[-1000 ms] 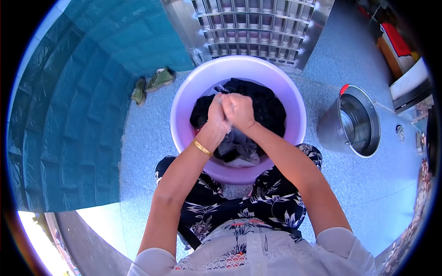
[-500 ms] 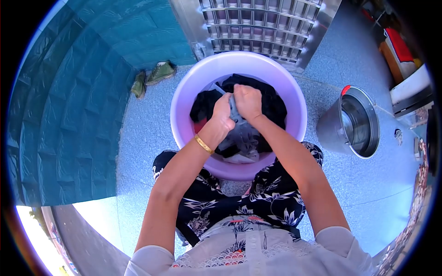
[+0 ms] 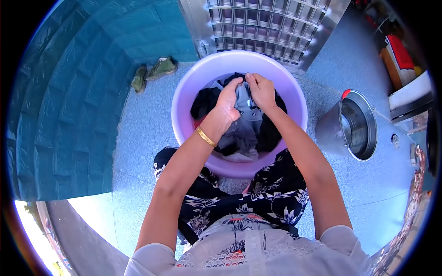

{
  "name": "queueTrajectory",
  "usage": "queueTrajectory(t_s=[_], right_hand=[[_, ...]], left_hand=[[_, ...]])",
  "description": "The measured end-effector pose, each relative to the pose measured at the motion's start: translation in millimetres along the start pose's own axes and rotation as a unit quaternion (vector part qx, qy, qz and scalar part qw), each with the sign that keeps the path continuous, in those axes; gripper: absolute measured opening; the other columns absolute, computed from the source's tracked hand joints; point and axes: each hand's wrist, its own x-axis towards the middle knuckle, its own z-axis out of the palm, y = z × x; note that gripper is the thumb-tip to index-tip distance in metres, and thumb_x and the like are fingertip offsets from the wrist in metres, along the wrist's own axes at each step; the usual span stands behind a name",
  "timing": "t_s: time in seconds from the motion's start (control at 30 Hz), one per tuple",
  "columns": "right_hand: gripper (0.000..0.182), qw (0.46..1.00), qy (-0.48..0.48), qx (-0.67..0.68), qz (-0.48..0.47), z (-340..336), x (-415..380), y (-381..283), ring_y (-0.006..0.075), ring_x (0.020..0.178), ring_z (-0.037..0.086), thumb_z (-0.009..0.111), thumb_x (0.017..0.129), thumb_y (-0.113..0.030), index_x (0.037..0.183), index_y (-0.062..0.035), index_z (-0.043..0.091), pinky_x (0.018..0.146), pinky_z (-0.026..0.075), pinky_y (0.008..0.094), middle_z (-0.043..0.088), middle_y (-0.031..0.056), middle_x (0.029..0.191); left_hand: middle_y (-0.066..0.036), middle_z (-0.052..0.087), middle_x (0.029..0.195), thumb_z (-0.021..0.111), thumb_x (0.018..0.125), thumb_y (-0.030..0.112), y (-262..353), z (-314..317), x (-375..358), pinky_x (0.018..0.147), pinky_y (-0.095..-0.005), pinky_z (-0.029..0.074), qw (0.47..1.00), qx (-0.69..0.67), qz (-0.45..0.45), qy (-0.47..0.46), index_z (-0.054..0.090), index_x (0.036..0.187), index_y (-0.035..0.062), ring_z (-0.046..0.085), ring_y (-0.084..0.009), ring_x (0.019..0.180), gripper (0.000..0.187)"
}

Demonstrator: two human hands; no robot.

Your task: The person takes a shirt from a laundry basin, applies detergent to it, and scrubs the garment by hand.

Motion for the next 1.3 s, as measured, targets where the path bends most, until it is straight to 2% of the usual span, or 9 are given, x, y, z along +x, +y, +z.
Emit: queueTrajectory(t_s=[0.1, 0.17, 0.23, 0.4, 0.7, 0.8, 0.9, 0.97, 1.3], right_hand=[[0.059, 0.961, -0.272, 0.01, -0.043, -21.3, 1.9, -16.2, 0.0341, 0.072, 0.056, 0.044, 0.073, -0.06, 0.078, -0.0035, 0.059, 0.064, 0.043, 0.0395, 0.058, 0.0175, 0.075], [0.07, 0.927, -0.349, -0.11, -0.085, -28.7, 1.1, -32.0, 0.0351, 0.077, 0.055, 0.044, 0.065, -0.069, 0.083, -0.003, 0.06, 0.069, 0.043, 0.0396, 0.059, 0.0184, 0.081], [0.045, 0.887, -0.386, -0.234, -0.097, -35.5, 6.7, -46.5, 0.0352, 0.073, 0.056, 0.049, 0.069, -0.042, 0.084, -0.0017, 0.06, 0.066, 0.042, 0.0405, 0.059, 0.02, 0.076], [0.033, 0.976, -0.215, 0.004, 0.045, -77.5, 18.8, -82.4, 0.0246, 0.065, 0.057, 0.052, 0.07, -0.028, 0.079, 0.002, 0.059, 0.061, 0.042, 0.0343, 0.059, 0.0153, 0.072], [0.026, 0.937, -0.033, 0.34, 0.077, -133.9, 60.4, -178.6, 0.0145, 0.061, 0.054, 0.052, 0.076, -0.022, 0.081, 0.0037, 0.055, 0.054, 0.044, 0.0296, 0.055, 0.0062, 0.071], [0.027, 0.951, -0.065, 0.299, 0.037, -130.8, 52.9, -208.9, 0.0146, 0.063, 0.055, 0.052, 0.077, -0.025, 0.082, 0.002, 0.055, 0.056, 0.046, 0.0301, 0.057, 0.0066, 0.073], [0.034, 0.963, -0.18, 0.201, -0.003, -86.7, 55.5, -215.9, 0.0152, 0.066, 0.055, 0.052, 0.079, -0.031, 0.084, 0.0033, 0.055, 0.059, 0.046, 0.0309, 0.057, 0.0094, 0.075], [0.042, 0.938, -0.305, 0.148, -0.073, -62.2, 34.9, -221.4, 0.015, 0.075, 0.054, 0.051, 0.08, -0.036, 0.09, 0.0038, 0.055, 0.068, 0.044, 0.0302, 0.057, 0.01, 0.083], [0.03, 0.956, -0.175, 0.225, 0.07, -32.2, 9.5, -52.5, 0.0085, 0.072, 0.051, 0.053, 0.08, -0.034, 0.083, -0.0045, 0.056, 0.063, 0.039, 0.0209, 0.056, 0.0015, 0.08]], left_hand=[[0.0, 0.05, 0.066, 0.05, 0.081, 0.035, 25.1, -2.9, 3.8, 0.056, -0.0273, 0.044, 0.995, -0.001, 0.096, 0.012, 0.053, 0.077, 0.0115, 0.051, -0.014, 0.062, 0.024], [-0.001, 0.05, 0.071, 0.05, 0.081, 0.041, 35.1, -36.3, 26.0, 0.058, -0.0244, 0.041, 0.974, 0.082, 0.064, -0.201, 0.051, 0.081, 0.0111, 0.05, -0.0118, 0.066, 0.03], [-0.002, 0.05, 0.075, 0.05, 0.08, 0.045, 28.1, -14.6, 12.6, 0.062, -0.025, 0.04, 0.974, 0.093, 0.124, -0.168, 0.051, 0.083, 0.0107, 0.05, -0.0114, 0.07, 0.035], [-0.002, 0.05, 0.09, 0.048, 0.077, 0.053, 38.5, 5.6, -15.4, 0.08, -0.0291, 0.032, 0.934, 0.142, 0.29, -0.153, 0.05, 0.093, 0.0092, 0.044, -0.0133, 0.091, 0.047], [-0.003, 0.052, 0.081, 0.06, 0.078, 0.025, 19.6, -6.2, -29.4, 0.071, -0.0257, 0.039, 0.843, 0.259, 0.449, 0.143, 0.053, 0.092, 0.0008, 0.047, -0.0102, 0.077, 0.029], [-0.005, 0.054, 0.089, 0.063, 0.076, 0.025, 19.5, 19.8, -54.3, 0.071, -0.0255, 0.04, 0.644, 0.411, 0.641, 0.071, 0.05, 0.1, 0.0023, 0.049, -0.0111, 0.082, 0.035], [-0.008, 0.053, 0.098, 0.063, 0.076, 0.021, 24.8, 29.4, -61.1, 0.076, -0.0271, 0.041, 0.677, 0.371, 0.632, 0.071, 0.049, 0.104, 0.0033, 0.05, -0.0135, 0.089, 0.037], [-0.009, 0.045, 0.113, 0.066, 0.073, 0.021, 35.0, 11.8, -49.4, 0.085, -0.0318, 0.039, 0.917, 0.211, 0.318, -0.114, 0.04, 0.115, 0.0015, 0.046, -0.0178, 0.103, 0.053], [-0.01, 0.052, 0.109, 0.042, 0.083, 0.047, 43.8, -34.5, -26.9, 0.09, -0.0375, 0.037, 0.97, -0.11, 0.139, -0.168, 0.046, 0.111, 0.0019, 0.049, -0.024, 0.102, 0.053]])
